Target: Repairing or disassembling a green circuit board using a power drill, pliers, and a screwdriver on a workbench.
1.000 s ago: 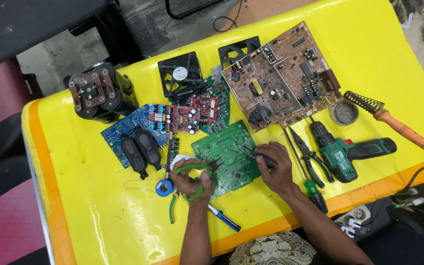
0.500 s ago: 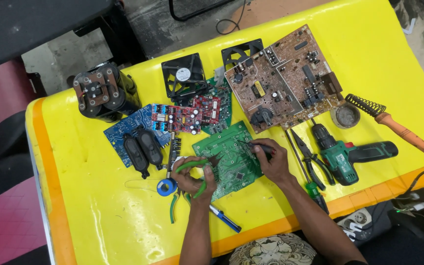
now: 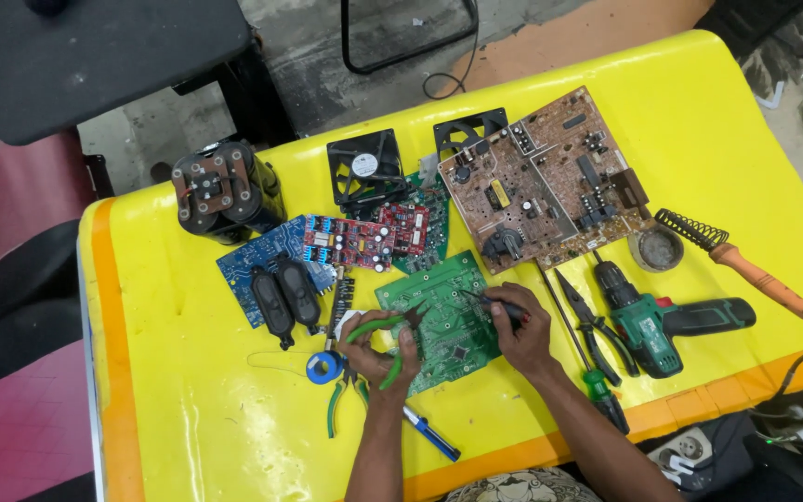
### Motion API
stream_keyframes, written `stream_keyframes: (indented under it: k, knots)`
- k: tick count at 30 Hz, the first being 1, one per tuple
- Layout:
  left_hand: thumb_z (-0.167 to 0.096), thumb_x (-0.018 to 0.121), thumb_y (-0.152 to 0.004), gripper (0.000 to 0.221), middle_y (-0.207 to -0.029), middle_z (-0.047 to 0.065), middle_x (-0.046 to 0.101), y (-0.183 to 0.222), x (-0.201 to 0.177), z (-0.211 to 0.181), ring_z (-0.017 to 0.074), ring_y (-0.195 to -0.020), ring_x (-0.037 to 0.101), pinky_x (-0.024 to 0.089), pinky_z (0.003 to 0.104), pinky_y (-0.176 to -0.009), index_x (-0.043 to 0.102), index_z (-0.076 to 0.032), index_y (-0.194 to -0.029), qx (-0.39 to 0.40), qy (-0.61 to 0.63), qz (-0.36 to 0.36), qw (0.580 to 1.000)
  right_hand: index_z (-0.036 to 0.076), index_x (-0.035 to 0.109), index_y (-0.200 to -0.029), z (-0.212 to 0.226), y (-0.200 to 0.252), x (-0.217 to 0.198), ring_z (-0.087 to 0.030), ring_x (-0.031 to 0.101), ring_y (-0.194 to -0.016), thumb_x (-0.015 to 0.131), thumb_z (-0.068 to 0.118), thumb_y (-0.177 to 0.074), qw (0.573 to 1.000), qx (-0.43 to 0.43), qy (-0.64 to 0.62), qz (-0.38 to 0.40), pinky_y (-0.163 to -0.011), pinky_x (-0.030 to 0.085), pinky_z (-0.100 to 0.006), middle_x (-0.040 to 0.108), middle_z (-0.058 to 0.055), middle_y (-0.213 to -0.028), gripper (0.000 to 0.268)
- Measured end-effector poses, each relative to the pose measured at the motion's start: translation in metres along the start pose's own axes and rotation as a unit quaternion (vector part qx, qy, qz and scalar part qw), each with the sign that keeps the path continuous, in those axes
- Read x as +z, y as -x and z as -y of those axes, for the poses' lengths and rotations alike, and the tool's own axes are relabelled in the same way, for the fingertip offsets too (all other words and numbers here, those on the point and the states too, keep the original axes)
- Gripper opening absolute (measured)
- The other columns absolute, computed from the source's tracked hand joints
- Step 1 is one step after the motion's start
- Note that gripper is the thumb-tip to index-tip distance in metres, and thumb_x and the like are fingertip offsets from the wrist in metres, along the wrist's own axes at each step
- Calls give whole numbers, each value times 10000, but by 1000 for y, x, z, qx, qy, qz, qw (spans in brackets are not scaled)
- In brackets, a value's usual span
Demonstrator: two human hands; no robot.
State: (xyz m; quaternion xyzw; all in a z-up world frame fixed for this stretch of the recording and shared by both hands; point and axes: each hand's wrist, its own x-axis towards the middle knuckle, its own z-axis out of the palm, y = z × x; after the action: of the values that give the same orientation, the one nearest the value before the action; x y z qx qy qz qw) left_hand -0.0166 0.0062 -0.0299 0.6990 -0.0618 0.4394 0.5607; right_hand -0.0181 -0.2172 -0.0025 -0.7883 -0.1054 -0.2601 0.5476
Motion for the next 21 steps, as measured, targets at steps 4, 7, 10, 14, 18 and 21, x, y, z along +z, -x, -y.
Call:
stream_keyframes:
  k: [4,7,10,14,18,21]
  knots:
    - [-257,783,-867,705,-957,164,727,-3,1,1,266,-743,774,637,375,-725,389,82,-1344,-7,7,-1,1000,53,754,-1008,1,-1,0,-364,752,-998,582,247,-1080,999,-32,36,-10,-1015,546,-496,782,-143,-1008,269]
    - [-286,769,-869,696,-934,159,726,0,-1,-1,258,-720,774,643,378,-725,396,84,-1325,1,6,-12,1000,48,741,-981,-2,2,0,-366,755,-973,561,262,-1088,999,-38,35,-18,-1002,553,-503,779,-143,-993,300]
    - [-311,731,-891,660,-929,143,722,2,0,1,249,-723,774,649,381,-735,413,73,-1324,9,-3,-18,1000,47,743,-969,-4,3,0,-373,754,-971,569,262,-1083,999,-38,28,-16,-994,556,-508,778,-143,-992,300]
    - [-390,709,-887,678,-889,135,716,9,-3,4,236,-705,774,644,362,-735,423,64,-1302,-3,3,-41,999,29,744,-983,-2,3,-2,-381,748,-984,577,251,-1072,999,-44,19,-16,-987,558,-508,772,-155,-1006,292]
    - [-367,719,-897,683,-946,128,714,4,-1,6,237,-757,780,646,367,-754,418,52,-1345,13,-9,-23,1000,35,744,-956,0,0,-2,-379,754,-944,595,237,-1062,999,-43,11,-7,-980,562,-513,775,-148,-968,273]
    - [-343,738,-863,693,-882,152,720,5,1,5,261,-677,774,644,366,-690,433,94,-1307,0,23,-40,999,41,754,-987,-2,2,-3,-361,750,-975,590,238,-1065,999,-44,5,-14,-993,559,-501,777,-136,-1001,268]
